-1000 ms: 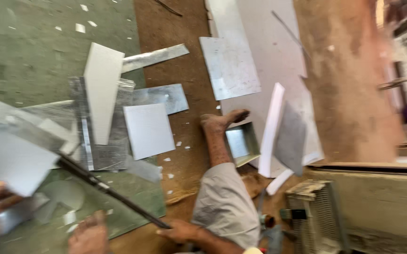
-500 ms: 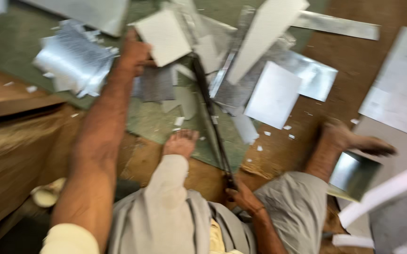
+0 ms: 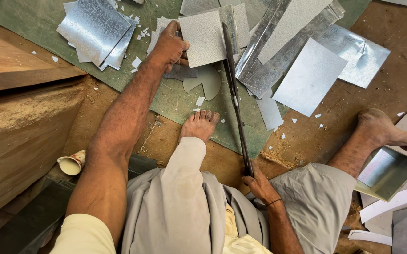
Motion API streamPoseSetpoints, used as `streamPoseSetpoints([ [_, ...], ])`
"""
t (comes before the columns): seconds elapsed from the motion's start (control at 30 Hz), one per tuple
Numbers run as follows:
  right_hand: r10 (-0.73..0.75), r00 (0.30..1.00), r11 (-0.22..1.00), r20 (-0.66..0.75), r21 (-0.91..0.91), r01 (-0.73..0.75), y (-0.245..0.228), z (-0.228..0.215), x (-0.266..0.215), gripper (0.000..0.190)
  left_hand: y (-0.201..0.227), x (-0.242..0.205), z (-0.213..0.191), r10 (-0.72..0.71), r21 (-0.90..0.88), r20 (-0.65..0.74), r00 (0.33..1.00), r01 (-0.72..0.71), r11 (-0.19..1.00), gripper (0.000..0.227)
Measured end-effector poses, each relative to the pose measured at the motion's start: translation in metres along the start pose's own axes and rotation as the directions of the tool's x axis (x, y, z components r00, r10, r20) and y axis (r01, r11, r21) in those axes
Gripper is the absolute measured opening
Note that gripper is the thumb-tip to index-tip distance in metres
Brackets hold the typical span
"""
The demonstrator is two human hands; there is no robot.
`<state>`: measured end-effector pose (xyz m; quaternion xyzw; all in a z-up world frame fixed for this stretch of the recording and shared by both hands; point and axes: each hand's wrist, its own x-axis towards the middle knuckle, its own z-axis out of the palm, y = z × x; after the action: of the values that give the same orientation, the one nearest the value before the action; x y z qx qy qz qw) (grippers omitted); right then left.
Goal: The person sits on the floor and uses large shears to cut rectangular metal sheets into smaller pieces. They repeatedly position the sheets, cut them, and stack the resulting pieces on the floor.
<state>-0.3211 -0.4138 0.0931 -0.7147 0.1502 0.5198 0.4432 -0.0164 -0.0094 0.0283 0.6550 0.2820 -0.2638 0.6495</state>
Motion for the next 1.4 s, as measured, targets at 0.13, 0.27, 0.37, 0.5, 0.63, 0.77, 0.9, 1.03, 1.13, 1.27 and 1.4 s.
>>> streamPoseSetpoints([
  [0.13, 0.019, 1.0, 0.999, -0.019, -0.046, -0.02, 0.008, 0.001, 0.0, 0.054, -0.009, -0.002, 0.002, 0.029, -0.032, 0.002, 1.0, -0.029, 0.999, 0.056],
  [0.27, -0.055, 0.985, 0.978, -0.165, -0.206, 0.02, 0.019, 0.008, 0.013, 0.053, -0.012, -0.001, 0.001, 0.04, 0.0, 0.002, 0.999, -0.04, 0.999, 0.055],
  [0.37, -0.097, 0.972, 0.947, -0.213, -0.321, 0.024, 0.026, 0.011, 0.021, 0.05, -0.012, -0.002, 0.001, 0.039, -0.005, 0.011, 0.999, -0.039, 0.999, 0.051],
  [0.5, 0.087, 0.968, 0.924, -0.237, -0.343, -0.167, 0.028, 0.01, 0.03, 0.041, -0.015, -0.002, 0.002, 0.039, -0.025, -0.027, 0.999, -0.039, 0.999, 0.061],
  [0.63, 0.071, 0.949, 0.868, -0.307, -0.45, -0.21, 0.031, 0.016, 0.039, 0.033, -0.02, -0.003, 0.001, 0.06, -0.014, -0.01, 0.998, -0.061, 0.998, 0.056],
  [0.77, -0.048, 0.937, 0.882, -0.347, -0.455, -0.124, 0.035, 0.016, 0.038, 0.03, -0.013, -0.002, 0.004, 0.044, -0.035, -0.012, 0.999, -0.045, 0.998, 0.057],
  [0.9, -0.243, 0.951, 0.938, -0.194, -0.295, 0.18, 0.029, 0.002, 0.032, 0.033, -0.005, -0.015, 0.007, 0.051, -0.081, -0.003, 0.999, -0.051, 0.995, 0.054],
  [1.03, -0.122, 0.975, 0.971, -0.188, -0.228, 0.077, 0.018, 0.0, 0.028, 0.04, -0.009, -0.035, 0.021, -0.08, 0.036, -0.006, 0.997, 0.081, 0.996, 0.055],
  [1.13, 0.034, 0.953, 0.953, -0.301, -0.279, -0.122, 0.015, 0.008, 0.028, 0.041, -0.019, -0.038, 0.026, 0.014, -0.107, 0.042, 0.999, -0.01, 0.994, 0.049],
  [1.27, -0.02, 0.921, 0.927, -0.389, -0.352, -0.129, 0.017, 0.017, 0.038, 0.04, -0.031, -0.036, 0.022, 0.034, -0.083, 0.022, 0.999, -0.032, 0.996, 0.049],
  [1.4, -0.165, 0.858, 0.869, -0.486, -0.483, -0.107, 0.015, 0.019, 0.042, 0.043, -0.026, -0.037, 0.025, 0.034, -0.119, 0.028, 0.999, -0.031, 0.992, 0.047],
])
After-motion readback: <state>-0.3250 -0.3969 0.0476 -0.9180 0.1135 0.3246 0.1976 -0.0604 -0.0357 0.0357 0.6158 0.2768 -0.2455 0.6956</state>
